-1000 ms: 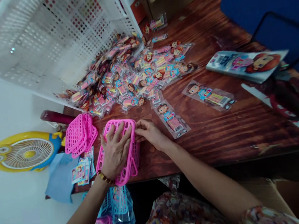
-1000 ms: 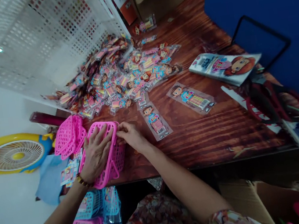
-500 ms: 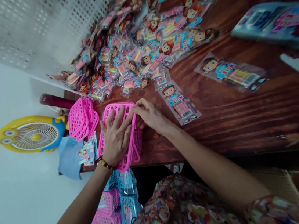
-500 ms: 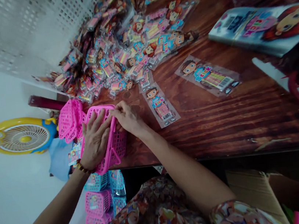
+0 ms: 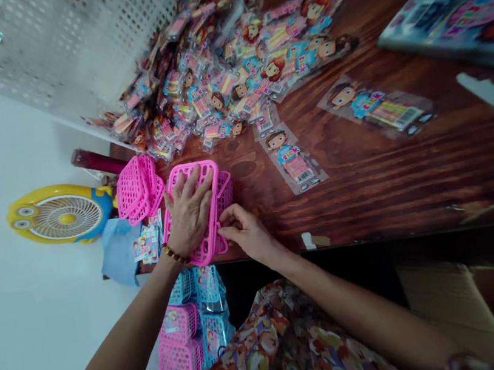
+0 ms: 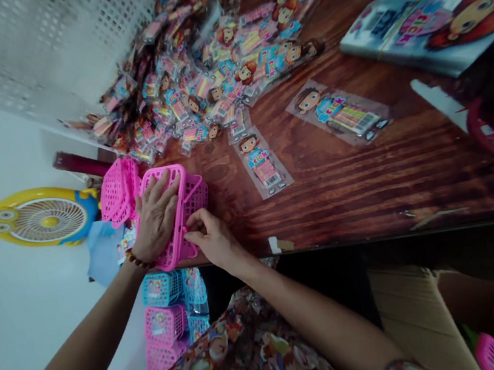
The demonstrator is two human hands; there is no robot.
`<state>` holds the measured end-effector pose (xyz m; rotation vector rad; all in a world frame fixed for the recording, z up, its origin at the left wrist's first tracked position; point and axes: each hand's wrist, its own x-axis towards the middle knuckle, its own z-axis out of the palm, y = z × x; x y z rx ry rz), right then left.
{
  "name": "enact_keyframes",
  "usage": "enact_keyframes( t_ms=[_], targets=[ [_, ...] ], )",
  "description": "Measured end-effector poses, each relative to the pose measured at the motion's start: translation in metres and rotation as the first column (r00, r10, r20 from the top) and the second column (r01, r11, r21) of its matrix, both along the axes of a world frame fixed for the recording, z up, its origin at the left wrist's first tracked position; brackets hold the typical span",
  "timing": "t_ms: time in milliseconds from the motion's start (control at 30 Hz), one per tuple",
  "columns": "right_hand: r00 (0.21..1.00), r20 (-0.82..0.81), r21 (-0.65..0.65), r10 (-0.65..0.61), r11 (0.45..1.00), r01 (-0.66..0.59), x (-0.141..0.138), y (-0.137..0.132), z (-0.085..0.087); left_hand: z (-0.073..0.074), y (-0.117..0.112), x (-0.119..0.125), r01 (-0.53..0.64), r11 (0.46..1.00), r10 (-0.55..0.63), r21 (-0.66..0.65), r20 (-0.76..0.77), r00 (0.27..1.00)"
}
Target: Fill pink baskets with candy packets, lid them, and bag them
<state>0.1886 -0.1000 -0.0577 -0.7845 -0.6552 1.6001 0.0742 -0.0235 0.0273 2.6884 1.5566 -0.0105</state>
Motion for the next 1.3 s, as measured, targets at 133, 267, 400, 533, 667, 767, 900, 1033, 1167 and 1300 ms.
enact_keyframes(
  t_ms=[133, 267, 400, 533, 667, 767, 900, 1033, 1167, 1300],
  targets=[
    [0.998, 0.051, 0.014, -0.043, 0.999, 0.042, -0.009, -0.003, 0.001, 0.002, -0.001, 0.002, -0.021, 1.0, 0.021, -0.018, 0.006, 1.0],
    [0.986, 0.142, 0.015, -0.084, 0.997, 0.082, -0.009, 0.002, 0.003, 0.002, -0.003, 0.006, -0.04, 0.999, 0.04, -0.007, 0.005, 0.999],
    [0.974, 0.174, 0.038, -0.146, 0.989, 0.142, -0.012, -0.001, 0.003, -0.002, -0.006, 0.008, -0.048, 0.998, 0.048, 0.03, -0.005, 0.999],
    [0.982, 0.137, 0.039, -0.128, 0.992, 0.123, -0.012, -0.006, 0.003, -0.004, -0.008, 0.01, -0.049, 0.997, 0.05, 0.063, -0.02, 0.999],
    [0.973, 0.187, 0.122, -0.138, 0.986, 0.116, -0.007, -0.008, 0.004, -0.004, -0.01, 0.012, -0.055, 0.994, 0.06, 0.099, -0.046, 0.997],
    [0.967, 0.209, 0.138, -0.148, 0.983, 0.12, -0.007, -0.007, 0.004, -0.003, -0.011, 0.013, -0.047, 0.993, 0.051, 0.11, -0.04, 0.998],
    [0.973, 0.19, 0.107, -0.13, 0.988, 0.111, -0.009, -0.004, 0.004, -0.002, -0.01, 0.012, -0.047, 0.996, 0.048, 0.075, -0.013, 0.999],
    [0.987, 0.09, 0.09, -0.133, 0.988, 0.125, -0.009, -0.009, 0.005, -0.002, -0.009, 0.011, -0.052, 0.997, 0.053, 0.063, -0.005, 0.999],
    [0.994, 0.051, 0.073, -0.093, 0.993, 0.089, -0.016, -0.018, 0.006, -0.004, -0.01, 0.012, -0.077, 0.993, 0.077, 0.086, -0.005, 0.997],
    [0.961, 0.202, 0.063, -0.19, 0.982, 0.181, -0.028, -0.023, 0.007, -0.004, -0.011, 0.014, -0.067, 0.994, 0.069, 0.09, -0.014, 0.998]
  ],
)
